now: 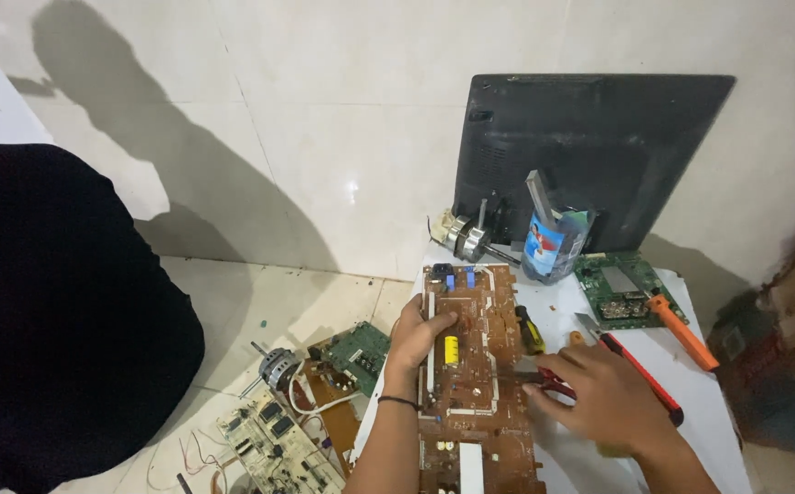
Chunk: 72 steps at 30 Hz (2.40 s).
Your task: Removing screws from an electronic circuit board using a manual screwdriver during disassembly.
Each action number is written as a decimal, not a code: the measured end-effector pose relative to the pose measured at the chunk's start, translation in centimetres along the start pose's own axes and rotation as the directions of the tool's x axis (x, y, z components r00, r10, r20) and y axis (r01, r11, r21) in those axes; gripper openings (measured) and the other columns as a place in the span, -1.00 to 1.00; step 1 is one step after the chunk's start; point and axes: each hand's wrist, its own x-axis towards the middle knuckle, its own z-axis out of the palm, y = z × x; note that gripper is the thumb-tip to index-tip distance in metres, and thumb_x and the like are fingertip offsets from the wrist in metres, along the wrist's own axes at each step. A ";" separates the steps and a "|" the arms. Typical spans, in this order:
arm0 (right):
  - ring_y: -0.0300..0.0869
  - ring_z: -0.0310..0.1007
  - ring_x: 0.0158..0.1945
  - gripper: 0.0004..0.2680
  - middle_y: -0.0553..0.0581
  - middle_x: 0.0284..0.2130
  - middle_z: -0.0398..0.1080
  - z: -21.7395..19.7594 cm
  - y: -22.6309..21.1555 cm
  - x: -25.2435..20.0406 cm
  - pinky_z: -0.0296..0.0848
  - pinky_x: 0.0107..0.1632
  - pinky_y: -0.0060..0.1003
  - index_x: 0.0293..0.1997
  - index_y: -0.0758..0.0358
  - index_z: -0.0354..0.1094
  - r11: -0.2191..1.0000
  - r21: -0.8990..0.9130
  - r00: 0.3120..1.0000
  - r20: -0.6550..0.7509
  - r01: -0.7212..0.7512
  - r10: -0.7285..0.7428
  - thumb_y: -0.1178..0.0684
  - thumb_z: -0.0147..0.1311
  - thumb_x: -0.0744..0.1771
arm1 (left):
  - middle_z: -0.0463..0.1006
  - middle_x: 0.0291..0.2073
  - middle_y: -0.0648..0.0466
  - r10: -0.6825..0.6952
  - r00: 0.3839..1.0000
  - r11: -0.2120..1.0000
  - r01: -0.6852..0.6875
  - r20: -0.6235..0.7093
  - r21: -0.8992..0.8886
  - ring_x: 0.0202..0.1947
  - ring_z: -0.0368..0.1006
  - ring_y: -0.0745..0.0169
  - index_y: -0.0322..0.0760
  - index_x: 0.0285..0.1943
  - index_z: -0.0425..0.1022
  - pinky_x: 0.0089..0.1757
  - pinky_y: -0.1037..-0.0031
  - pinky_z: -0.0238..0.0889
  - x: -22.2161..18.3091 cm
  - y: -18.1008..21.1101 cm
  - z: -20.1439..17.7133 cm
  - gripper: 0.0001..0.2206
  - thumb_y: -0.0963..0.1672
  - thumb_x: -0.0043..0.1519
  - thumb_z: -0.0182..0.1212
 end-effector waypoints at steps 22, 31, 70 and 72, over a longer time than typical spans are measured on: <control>-0.10 0.41 -0.56 -0.68 0.00 -0.63 0.35 2.9 -0.1 -0.2 0.32 -0.62 -0.11 -0.33 0.10 0.36 0.910 -0.360 0.976 0.005 0.205 -0.218 -0.34 0.06 0.37 | 0.41 0.34 -0.12 0.117 0.992 0.989 -0.113 0.042 -0.096 0.31 0.36 -0.10 -0.37 0.42 0.20 0.25 0.20 0.18 -0.2 0.1 0.1 -0.33 -0.08 0.10 0.31; -0.09 0.44 -0.55 -0.64 0.03 -0.63 0.34 2.1 -0.8 -0.2 0.30 -0.64 -0.13 -0.31 0.08 0.33 0.871 -0.437 0.974 0.123 0.223 -0.188 -0.41 0.05 0.37 | 0.45 0.30 -0.08 0.136 0.991 0.990 -0.136 0.016 -0.026 0.28 0.37 -0.07 -0.33 0.35 0.29 0.20 0.22 0.18 0.2 -0.4 0.5 -0.38 -0.05 0.10 0.31; -0.17 0.40 -0.50 -0.76 -0.05 -0.58 0.43 0.3 -0.6 0.0 0.32 -0.34 -0.20 -0.38 0.03 0.44 0.914 0.162 0.926 -0.008 -0.371 0.377 -0.26 0.06 0.33 | 0.06 0.54 -0.13 0.117 0.990 0.993 -0.115 0.082 -0.025 0.50 0.05 -0.12 -0.38 0.57 -0.09 0.37 0.15 -0.07 1.2 -1.0 0.4 -0.10 0.01 0.09 0.32; -0.15 0.45 -0.36 -0.77 -0.07 -0.46 0.49 1.8 0.3 -1.1 0.37 -0.29 -0.19 -0.29 0.00 0.44 0.936 0.089 0.937 -0.057 -0.340 0.346 -0.29 0.09 0.31 | -0.05 0.57 -0.10 0.091 0.993 0.996 -0.091 0.078 -0.011 0.54 -0.05 -0.09 -0.35 0.59 -0.16 0.39 0.18 -0.14 1.4 -1.3 0.6 -0.06 0.04 0.10 0.33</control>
